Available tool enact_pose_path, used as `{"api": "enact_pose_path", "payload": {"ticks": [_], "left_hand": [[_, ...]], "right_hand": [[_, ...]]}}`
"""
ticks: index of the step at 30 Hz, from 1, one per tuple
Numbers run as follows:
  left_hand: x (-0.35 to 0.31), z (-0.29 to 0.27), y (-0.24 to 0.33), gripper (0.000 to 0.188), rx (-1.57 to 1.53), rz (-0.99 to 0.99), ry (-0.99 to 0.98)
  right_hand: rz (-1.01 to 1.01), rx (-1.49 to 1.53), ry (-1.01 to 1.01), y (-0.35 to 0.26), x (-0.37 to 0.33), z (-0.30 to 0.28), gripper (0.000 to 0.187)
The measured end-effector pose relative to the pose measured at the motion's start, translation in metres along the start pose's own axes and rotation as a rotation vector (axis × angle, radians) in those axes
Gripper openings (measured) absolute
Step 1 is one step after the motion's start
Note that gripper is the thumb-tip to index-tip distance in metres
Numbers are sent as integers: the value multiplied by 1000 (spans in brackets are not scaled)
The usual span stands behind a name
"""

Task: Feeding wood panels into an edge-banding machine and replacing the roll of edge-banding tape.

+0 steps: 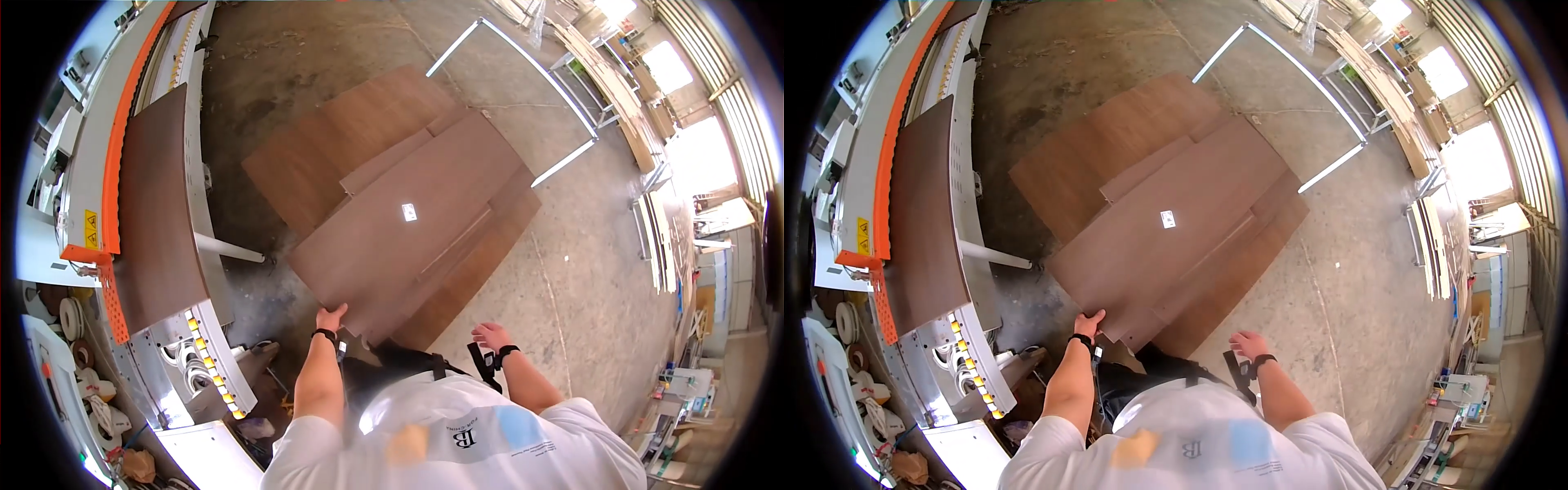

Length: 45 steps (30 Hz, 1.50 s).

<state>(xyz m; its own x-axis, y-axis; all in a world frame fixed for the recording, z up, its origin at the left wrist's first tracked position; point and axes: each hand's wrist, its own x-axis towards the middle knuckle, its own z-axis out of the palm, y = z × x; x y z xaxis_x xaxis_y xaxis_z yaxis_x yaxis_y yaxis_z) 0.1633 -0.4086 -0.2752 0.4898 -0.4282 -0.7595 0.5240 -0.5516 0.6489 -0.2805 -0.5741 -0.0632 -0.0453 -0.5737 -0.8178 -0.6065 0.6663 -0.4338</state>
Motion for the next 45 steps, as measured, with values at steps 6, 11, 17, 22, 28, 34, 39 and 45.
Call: {"api": "enact_pose_path", "payload": {"ticks": [6,11,17,22,28,34,39,45], "left_hand": [[-51,-20,16,52,-134,-113,-101],[-130,-44,41,49,-131,-58,-82],[-238,-106,62,37,-233,-1,34],[-307,-114,88,30,-639,37,325],[-314,-109,86,37,-556,128,587],[-352,-142,71,39,-587,146,715],[-404,-177,22,33,-716,224,833],[-467,-202,-79,34,-856,223,1000]], "right_hand": [[-85,-33,-124,-40,9,35,40],[-128,-56,-176,-70,25,53,35],[-130,282,-112,-95,68,68,43],[0,488,-146,-111,115,90,60],[2,442,105,-110,162,122,57],[2,512,-174,-110,104,122,42],[-77,593,-411,-121,35,142,55],[-245,362,-591,-143,-41,205,51]]}}
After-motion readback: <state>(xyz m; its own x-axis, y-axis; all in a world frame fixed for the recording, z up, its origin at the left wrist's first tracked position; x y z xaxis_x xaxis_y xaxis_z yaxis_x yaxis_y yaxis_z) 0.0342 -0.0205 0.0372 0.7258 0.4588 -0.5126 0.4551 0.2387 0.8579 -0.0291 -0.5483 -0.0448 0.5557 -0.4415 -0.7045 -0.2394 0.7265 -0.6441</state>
